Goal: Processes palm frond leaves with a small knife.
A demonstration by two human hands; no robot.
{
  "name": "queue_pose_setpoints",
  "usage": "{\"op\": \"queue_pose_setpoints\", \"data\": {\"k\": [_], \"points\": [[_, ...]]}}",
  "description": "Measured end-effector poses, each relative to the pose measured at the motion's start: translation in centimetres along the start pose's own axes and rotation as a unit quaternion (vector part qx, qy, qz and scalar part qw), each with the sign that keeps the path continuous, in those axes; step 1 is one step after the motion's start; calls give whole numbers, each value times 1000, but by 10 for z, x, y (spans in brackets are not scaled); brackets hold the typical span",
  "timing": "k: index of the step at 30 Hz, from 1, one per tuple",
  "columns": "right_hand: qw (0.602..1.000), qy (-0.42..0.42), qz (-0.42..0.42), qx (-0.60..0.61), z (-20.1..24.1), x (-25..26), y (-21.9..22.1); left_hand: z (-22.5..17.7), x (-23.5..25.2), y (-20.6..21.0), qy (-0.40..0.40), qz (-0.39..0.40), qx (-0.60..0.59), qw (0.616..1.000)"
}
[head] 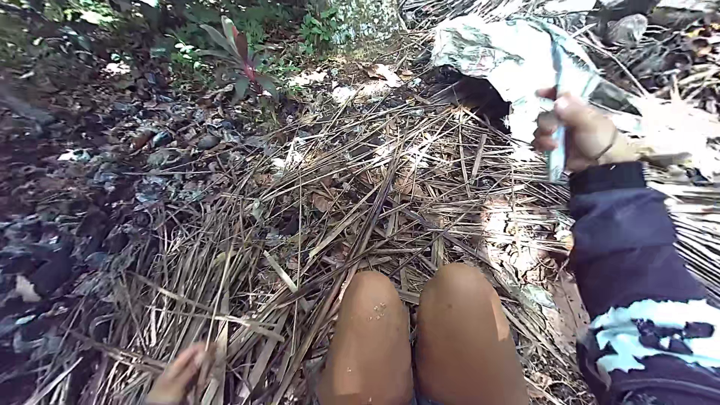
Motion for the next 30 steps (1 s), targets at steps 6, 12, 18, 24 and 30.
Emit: {"op": "queue_pose_setpoints", "data": {"k": [6,12,18,24,30], "points": [[939,105,267,191,-11,-66,200,-185,27,108,274,-177,-2,945],[810,278,321,404,-28,-120,293,-234,8,203,444,-135,-205,862],[836,243,175,459,-41,-99,268,-210,-9,244,271,-26,-142,952],[870,190,200,409,-40,-88,235,-204,-43,248,500,-195,156,829],[909,121,171,361,-39,-79,218,-208,-23,230,214,2,20,977]]}}
Point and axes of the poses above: each hand's wrist, its own x-axis towards the middle knuckle, its own y-axis out of the palm, z = x × y, the point moved 2 cm from there along x, towards the middle knuckle, and after that the axes turned 15 degrees about -y, right-handed, at the moved point
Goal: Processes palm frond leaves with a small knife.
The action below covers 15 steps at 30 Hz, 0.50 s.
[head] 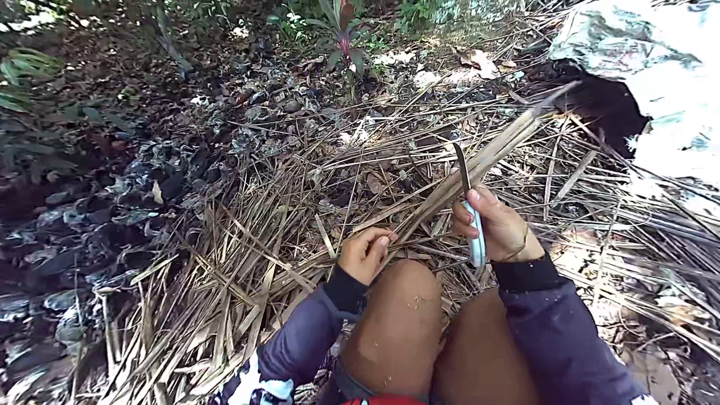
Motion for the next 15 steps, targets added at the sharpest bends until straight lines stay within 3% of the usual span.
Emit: {"op": "queue_pose_setpoints", "data": {"k": [3,6,11,15], "points": [[986,5,78,-144,-5,-7,12,-10,3,-5,-153,133,-169,965],[950,47,179,-253,-17,-14,33,-14,7,-3,-224,226,-272,908],[939,-33,100,-327,-19,-7,21,2,8,1,-276,334,-401,807],[924,-86,29,-370,-11,2,-2,17,-3,1,-292,348,-413,789]]}}
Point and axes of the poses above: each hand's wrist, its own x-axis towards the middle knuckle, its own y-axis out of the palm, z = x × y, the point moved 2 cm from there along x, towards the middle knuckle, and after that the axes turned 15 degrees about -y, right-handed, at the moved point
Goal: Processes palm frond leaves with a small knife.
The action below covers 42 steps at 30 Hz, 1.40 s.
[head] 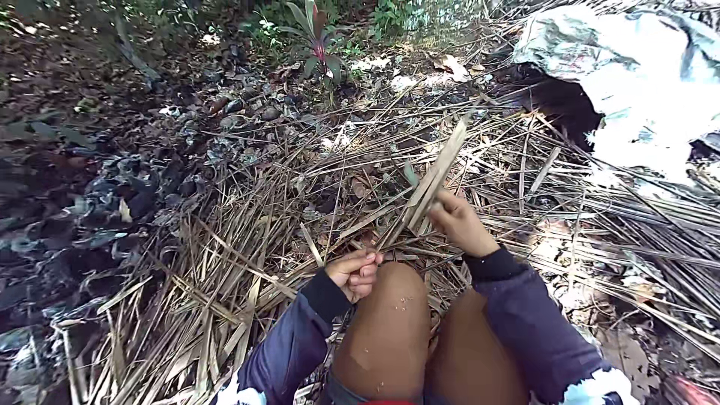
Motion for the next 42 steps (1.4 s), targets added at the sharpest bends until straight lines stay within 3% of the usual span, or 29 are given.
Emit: {"op": "queue_pose_setpoints", "data": {"k": [5,9,16,21,24,30,36,42], "points": [[996,30,-64,-54,-11,6,-14,11,-10,-11,-1,-28,-10,1000],[985,68,-159,9,-14,11,-37,24,-22,-11,-17,-35,-21,999],[953,95,-271,97,-17,9,-23,31,-23,5,-13,-40,-69,997],[951,100,-274,107,-15,6,-23,34,-27,11,-19,-50,-100,994],[963,74,-256,45,-22,1,-25,37,-27,10,-21,-54,-111,992],[980,32,-193,-33,-9,-2,-29,39,-33,8,10,-59,-51,997],[982,-3,-188,-11,4,-5,-23,43,-24,16,29,-51,-30,998],[975,64,-156,-143,-14,-1,-37,42,-25,22,4,0,-53,999]]}}
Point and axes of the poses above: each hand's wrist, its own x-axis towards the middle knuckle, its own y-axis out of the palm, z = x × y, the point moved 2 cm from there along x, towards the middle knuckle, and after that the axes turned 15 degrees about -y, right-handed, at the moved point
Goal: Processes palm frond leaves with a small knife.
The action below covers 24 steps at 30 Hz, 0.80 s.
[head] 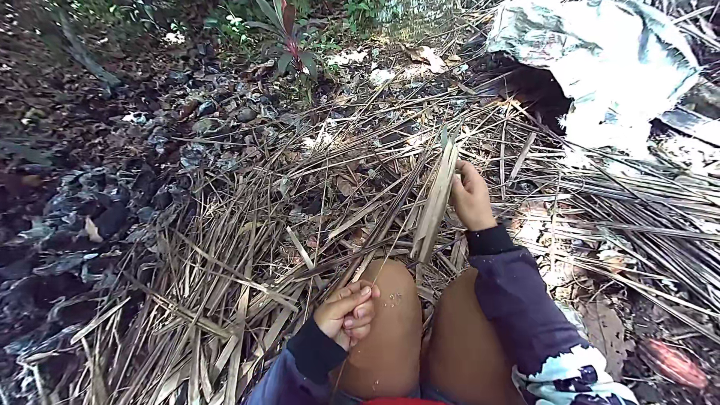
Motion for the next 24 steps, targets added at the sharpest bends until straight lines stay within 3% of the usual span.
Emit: {"op": "queue_pose_setpoints", "data": {"k": [3,9,18,24], "points": [[999,15,-49,16,-5,4,-3,2,-2,-1,-3,5,-31,999],[969,50,-117,211,-9,9,9,8,-2,0,-13,17,-69,997],[999,14,-28,38,-15,6,17,6,-22,-8,-12,-3,-82,997],[990,9,-32,137,-10,1,24,10,-32,-15,-8,31,-94,995]]}}
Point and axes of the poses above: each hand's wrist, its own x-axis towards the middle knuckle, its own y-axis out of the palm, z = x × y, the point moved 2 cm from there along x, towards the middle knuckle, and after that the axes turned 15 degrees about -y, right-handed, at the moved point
